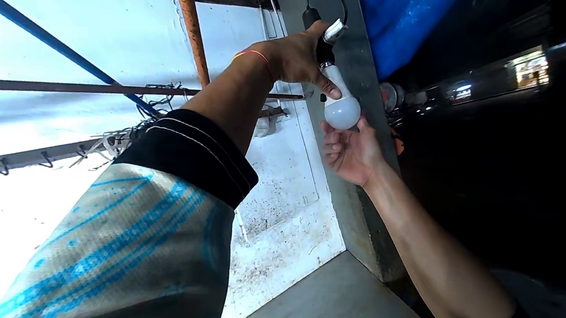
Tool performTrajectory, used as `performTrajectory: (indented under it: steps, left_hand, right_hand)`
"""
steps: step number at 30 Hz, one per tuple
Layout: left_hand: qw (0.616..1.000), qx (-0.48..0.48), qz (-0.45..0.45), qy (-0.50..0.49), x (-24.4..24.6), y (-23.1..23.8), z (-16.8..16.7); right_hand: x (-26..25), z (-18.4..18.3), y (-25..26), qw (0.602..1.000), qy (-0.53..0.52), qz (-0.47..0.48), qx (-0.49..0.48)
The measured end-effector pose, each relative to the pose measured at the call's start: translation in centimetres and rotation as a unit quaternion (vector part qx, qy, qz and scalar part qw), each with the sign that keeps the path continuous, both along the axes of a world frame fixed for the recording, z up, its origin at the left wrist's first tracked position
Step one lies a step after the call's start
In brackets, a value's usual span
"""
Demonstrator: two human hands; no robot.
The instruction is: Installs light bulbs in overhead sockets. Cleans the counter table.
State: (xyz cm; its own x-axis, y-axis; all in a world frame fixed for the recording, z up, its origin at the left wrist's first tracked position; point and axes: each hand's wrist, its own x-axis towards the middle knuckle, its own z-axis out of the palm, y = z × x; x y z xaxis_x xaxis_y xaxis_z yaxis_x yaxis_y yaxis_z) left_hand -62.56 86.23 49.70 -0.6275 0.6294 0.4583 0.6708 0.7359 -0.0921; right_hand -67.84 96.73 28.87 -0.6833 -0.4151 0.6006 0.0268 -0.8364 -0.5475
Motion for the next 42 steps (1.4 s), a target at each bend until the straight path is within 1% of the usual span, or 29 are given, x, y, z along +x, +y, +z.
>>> performTrajectory:
  steps: [2,3,4,7,9,10,12,15,16,17,19,20,21,22,23,24,25,27,29,31,33,34,35,37,38,39,40,42]
  left_hand:
    - [1.0,0.015,-0.012,0.005,-0.4,0.3,-0.2]
    - [1.0,0.02,-0.021,0.009,-0.7,0.3,-0.2]
    - [0.999,0.024,-0.028,0.014,-0.9,0.3,-0.2]
    - [0.999,0.023,-0.026,0.037,-1.2,0.2,-0.3]
    - [0.998,0.019,-0.018,0.05,-1.6,0.1,-0.5]
    - [0.998,0.021,-0.017,0.055,-1.7,0.2,-0.6]
    - [0.998,0.021,-0.015,0.063,-1.7,0.4,-0.7]
    - [0.998,0.018,-0.029,0.059,-1.9,0.5,-0.6]
    - [0.998,0.018,-0.038,0.055,-2.0,0.4,-0.5]
    - [0.998,0.015,-0.048,0.046,-2.0,0.3,-0.4]
    - [0.998,0.011,-0.058,0.022,-1.5,0.3,-0.3]
    - [0.998,0.006,-0.056,0.014,-1.1,0.4,-0.2]
    - [0.999,0.0,-0.049,0.014,-0.8,0.5,-0.1]
    - [0.999,-0.006,-0.038,0.024,-0.6,0.6,-0.1]
    - [0.999,-0.011,-0.025,0.036,-0.5,0.7,-0.1]
    - [0.999,-0.014,-0.012,0.044,-0.5,0.8,-0.2]
    - [0.999,-0.012,-0.004,0.052,-0.6,0.8,-0.3]
    - [0.998,-0.005,0.007,0.07,-0.8,0.7,-0.6]
    - [0.997,0.001,0.009,0.081,-1.2,0.7,-0.8]
    - [0.997,0.011,0.001,0.073,-1.1,0.8,-0.9]
    - [0.998,0.017,-0.008,0.061,-0.8,1.1,-0.8]
    - [0.998,0.018,-0.013,0.058,-0.6,1.2,-0.8]
    - [0.998,0.02,-0.014,0.057,-0.4,1.3,-0.7]
    - [0.997,0.02,-0.011,0.067,-0.1,1.4,-0.6]
    - [0.997,0.018,-0.01,0.075,-0.1,1.4,-0.5]
    - [0.996,0.012,-0.009,0.084,-0.1,1.4,-0.4]
    - [0.996,0.006,-0.006,0.092,0.0,1.5,-0.4]
    - [0.994,0.002,0.012,0.112,0.4,1.7,-0.7]
  right_hand:
    - [-0.3,0.1,-0.2,1.0,0.002,0.027,0.002]
    - [-0.3,0.1,-0.1,1.0,-0.008,0.018,0.006]
    - [-0.2,0.2,-0.1,1.0,-0.027,-0.008,0.006]
    - [1.1,0.9,-0.1,0.988,-0.09,-0.126,-0.024]
    - [1.9,1.1,-0.3,0.979,-0.107,-0.165,-0.056]
    - [2.3,1.1,-0.3,0.976,-0.098,-0.183,-0.064]
    - [2.6,0.5,-0.2,0.974,-0.048,-0.213,-0.065]
    - [1.9,-0.2,-0.1,0.97,-0.02,-0.241,-0.015]
    - [1.5,-0.2,-0.1,0.974,-0.023,-0.224,0.005]
    - [1.1,-0.1,-0.2,0.983,-0.025,-0.18,0.012]
    - [0.2,0.2,-0.1,0.998,-0.003,-0.057,-0.006]
    - [-0.2,0.4,-0.1,1.0,0.012,-0.007,-0.022]
    - [-0.4,0.5,-0.1,0.999,0.019,0.025,-0.03]
    - [-0.4,0.6,-0.2,0.999,0.016,0.031,-0.022]
    - [-0.4,0.6,-0.2,1.0,0.002,0.011,-0.004]
    - [-0.2,0.5,-0.3,0.999,-0.024,-0.028,0.014]
    - [0.2,0.4,-0.4,0.995,-0.057,-0.081,0.026]
    - [1.5,0.2,-0.7,0.977,-0.099,-0.189,0.013]
    - [2.6,-0.3,-1.1,0.96,-0.074,-0.27,-0.016]
    - [2.7,-0.4,-1.6,0.937,-0.045,-0.344,-0.037]
    - [2.8,-0.6,-1.6,0.925,-0.039,-0.377,-0.012]
    - [3.0,-0.7,-1.3,0.934,-0.044,-0.356,0.01]
    - [2.9,-0.4,-1.1,0.949,-0.054,-0.311,0.014]
    - [1.7,0.6,-0.8,0.985,-0.067,-0.16,0.003]
    - [1.3,1.0,-0.7,0.993,-0.066,-0.102,0.005]
    - [1.2,1.2,-0.7,0.994,-0.071,-0.084,0.01]
    - [1.5,1.3,-0.7,0.991,-0.088,-0.096,0.018]
    - [2.4,1.3,-0.8,0.982,-0.111,-0.155,0.009]
